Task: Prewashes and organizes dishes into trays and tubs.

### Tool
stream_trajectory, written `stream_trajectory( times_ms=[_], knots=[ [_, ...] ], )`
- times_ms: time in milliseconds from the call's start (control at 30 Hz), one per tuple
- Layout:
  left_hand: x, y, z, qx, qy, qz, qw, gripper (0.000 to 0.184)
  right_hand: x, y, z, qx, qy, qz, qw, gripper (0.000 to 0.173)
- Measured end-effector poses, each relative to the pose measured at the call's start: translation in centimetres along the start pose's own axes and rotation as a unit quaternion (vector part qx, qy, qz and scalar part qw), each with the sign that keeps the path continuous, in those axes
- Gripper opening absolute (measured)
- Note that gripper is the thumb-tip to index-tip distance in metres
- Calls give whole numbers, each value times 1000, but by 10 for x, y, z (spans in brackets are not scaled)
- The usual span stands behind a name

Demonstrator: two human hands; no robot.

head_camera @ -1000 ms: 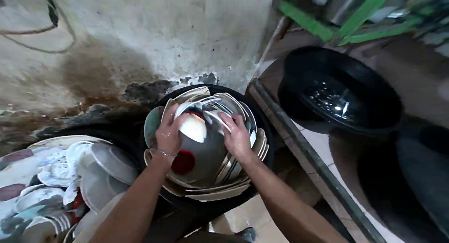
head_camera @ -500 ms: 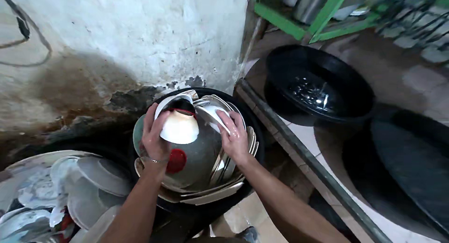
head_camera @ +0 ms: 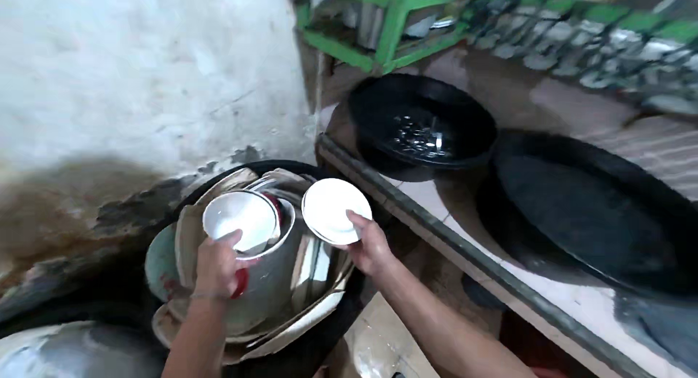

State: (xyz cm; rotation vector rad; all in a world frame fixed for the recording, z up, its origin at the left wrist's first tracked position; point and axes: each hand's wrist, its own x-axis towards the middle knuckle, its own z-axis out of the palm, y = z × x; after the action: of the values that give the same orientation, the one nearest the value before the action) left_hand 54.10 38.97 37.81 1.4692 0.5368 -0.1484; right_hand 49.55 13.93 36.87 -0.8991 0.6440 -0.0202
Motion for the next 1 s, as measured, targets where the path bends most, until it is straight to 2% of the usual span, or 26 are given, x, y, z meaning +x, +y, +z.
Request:
stream_trajectory(
  times_ms=[67, 200, 367, 467, 667, 867, 933, 1000],
  knots=[
    [-19, -1, 32, 9, -37, -2, 999, 41, -16, -17, -41, 41, 3, -7, 999, 46],
    [-69, -12, 123, 55, -121, 22, 991, 41, -61, -52, -133, 126, 79, -63, 987, 46],
    [-170, -53, 254, 113, -266, 12, 957, 43, -151, -83, -274, 226, 168, -158, 946, 47],
    [-250, -94, 331, 150, -345, 8, 927, 42, -213, -95, -369, 271, 249, -208, 906, 48],
    [-411, -188, 460, 181, -443, -6, 878, 39, -324, -107, -558, 310, 373, -277, 829, 46],
    [-537, -247, 555, 231, -514, 2, 826, 38, -413, -130, -691, 327, 475, -313, 755, 44],
    [-567, -261, 584, 243, -545, 22, 802, 38, -444, -145, -733, 296, 527, -342, 720, 42],
    [-596, -277, 615, 252, -572, 47, 779, 35, -478, -160, -777, 216, 601, -381, 669, 44]
  ],
)
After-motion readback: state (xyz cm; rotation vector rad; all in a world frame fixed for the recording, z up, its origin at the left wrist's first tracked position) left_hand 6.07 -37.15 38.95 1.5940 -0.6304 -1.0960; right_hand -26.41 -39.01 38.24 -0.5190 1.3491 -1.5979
